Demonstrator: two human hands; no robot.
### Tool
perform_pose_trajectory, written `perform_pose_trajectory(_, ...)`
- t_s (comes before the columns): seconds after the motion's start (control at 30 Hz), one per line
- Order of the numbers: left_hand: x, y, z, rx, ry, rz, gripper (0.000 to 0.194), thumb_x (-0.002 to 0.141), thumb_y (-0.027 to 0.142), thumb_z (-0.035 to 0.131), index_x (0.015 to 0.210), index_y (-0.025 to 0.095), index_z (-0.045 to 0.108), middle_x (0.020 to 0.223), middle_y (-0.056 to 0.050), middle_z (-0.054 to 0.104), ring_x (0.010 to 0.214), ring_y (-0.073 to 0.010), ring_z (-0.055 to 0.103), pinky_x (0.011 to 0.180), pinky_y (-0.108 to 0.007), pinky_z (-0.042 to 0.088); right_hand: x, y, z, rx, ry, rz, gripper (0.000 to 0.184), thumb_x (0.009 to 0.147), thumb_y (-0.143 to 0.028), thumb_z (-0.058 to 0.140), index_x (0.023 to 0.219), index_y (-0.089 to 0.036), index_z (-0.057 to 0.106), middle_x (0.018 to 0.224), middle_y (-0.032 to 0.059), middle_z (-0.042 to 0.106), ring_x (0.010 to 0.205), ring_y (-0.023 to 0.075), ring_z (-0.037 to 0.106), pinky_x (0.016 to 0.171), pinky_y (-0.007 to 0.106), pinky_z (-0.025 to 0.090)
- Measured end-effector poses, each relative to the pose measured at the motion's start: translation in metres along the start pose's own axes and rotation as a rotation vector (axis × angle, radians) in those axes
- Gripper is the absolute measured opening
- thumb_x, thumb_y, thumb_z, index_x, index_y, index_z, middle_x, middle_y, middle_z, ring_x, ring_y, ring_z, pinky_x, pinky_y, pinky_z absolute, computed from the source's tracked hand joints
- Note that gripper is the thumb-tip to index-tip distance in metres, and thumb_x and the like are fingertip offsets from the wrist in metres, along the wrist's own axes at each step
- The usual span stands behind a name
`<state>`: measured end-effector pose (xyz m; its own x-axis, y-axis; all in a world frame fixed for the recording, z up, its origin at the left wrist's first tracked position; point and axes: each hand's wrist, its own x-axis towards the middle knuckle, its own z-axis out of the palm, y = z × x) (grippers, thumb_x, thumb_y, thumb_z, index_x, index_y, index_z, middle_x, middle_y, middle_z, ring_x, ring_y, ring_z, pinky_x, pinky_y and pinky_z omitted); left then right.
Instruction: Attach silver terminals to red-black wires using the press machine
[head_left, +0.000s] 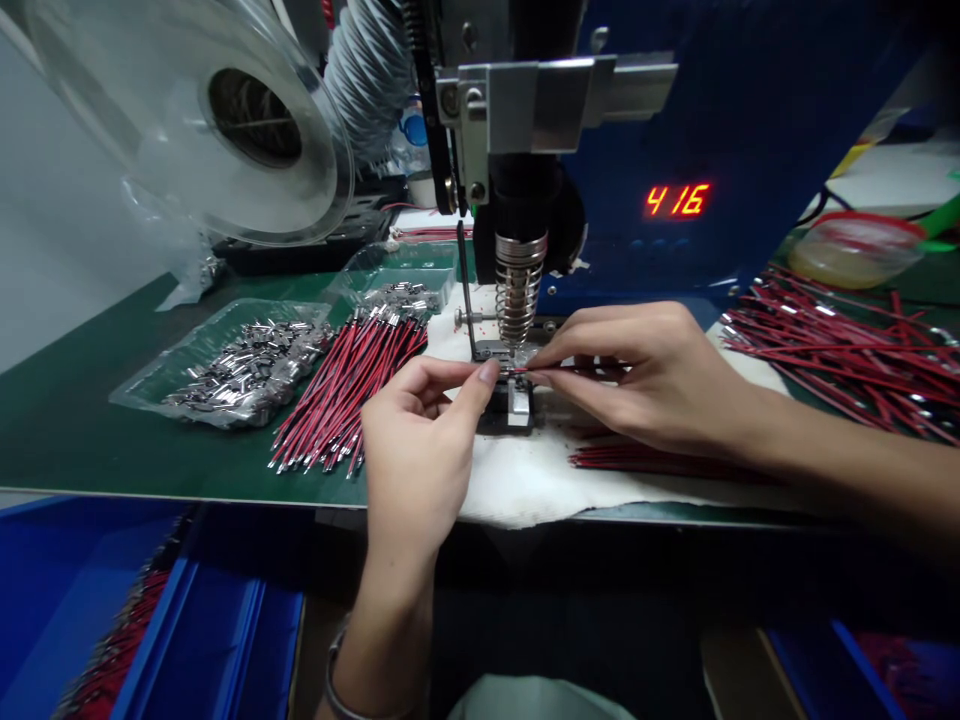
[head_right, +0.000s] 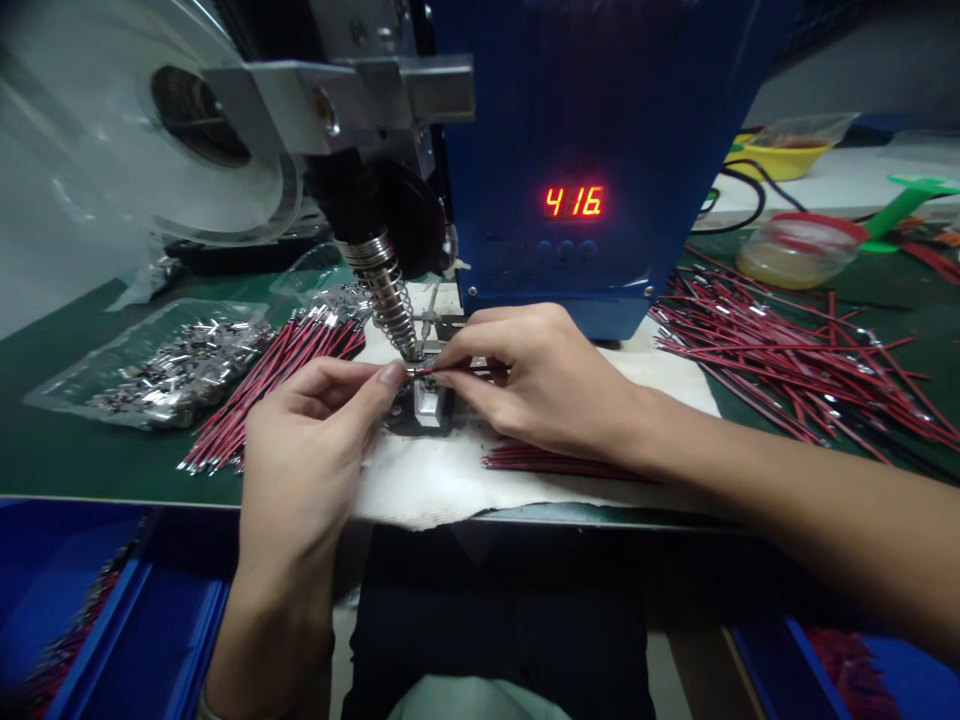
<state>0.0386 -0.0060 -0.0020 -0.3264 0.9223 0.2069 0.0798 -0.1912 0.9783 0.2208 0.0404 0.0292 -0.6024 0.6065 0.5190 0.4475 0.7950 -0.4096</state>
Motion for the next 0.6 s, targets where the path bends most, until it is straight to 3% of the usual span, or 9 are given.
perform_pose_trajectory(0.43, -0.0021, 0.0035, 0.0004, 0.047, -0.012, 0.003, 0.022, 0.076, 0.038, 0.077, 0.084, 0.018, 0.075, 0.071, -0.002, 0.069, 0.059, -0.0107, 0.056, 0.055, -0.022, 0.043, 0.0006, 0.0001, -0.0022, -0.017, -0.049, -0.005, 0.015, 0.091, -0.02, 0.058, 0.092, -0.021, 0.073, 0.085, 0.0028, 0.072, 0.074, 0.0166, 0.064, 0.067, 0.029, 0.046)
perform_pose_trajectory(0.6, -0.0036, 0.0026, -0.0033, 0.026, -0.019, -0.027, 0.019, 0.078, 0.039, 0.076, 0.082, 0.02, 0.073, 0.069, 0.002, 0.065, 0.057, -0.0067, 0.05, 0.055, -0.019, 0.04, 0.0035, 0.0026, -0.0019, 0.004, -0.103, -0.024, 0.016, 0.093, -0.016, 0.058, 0.096, -0.01, 0.072, 0.086, 0.0061, 0.069, 0.074, 0.0126, 0.06, 0.068, 0.025, 0.044)
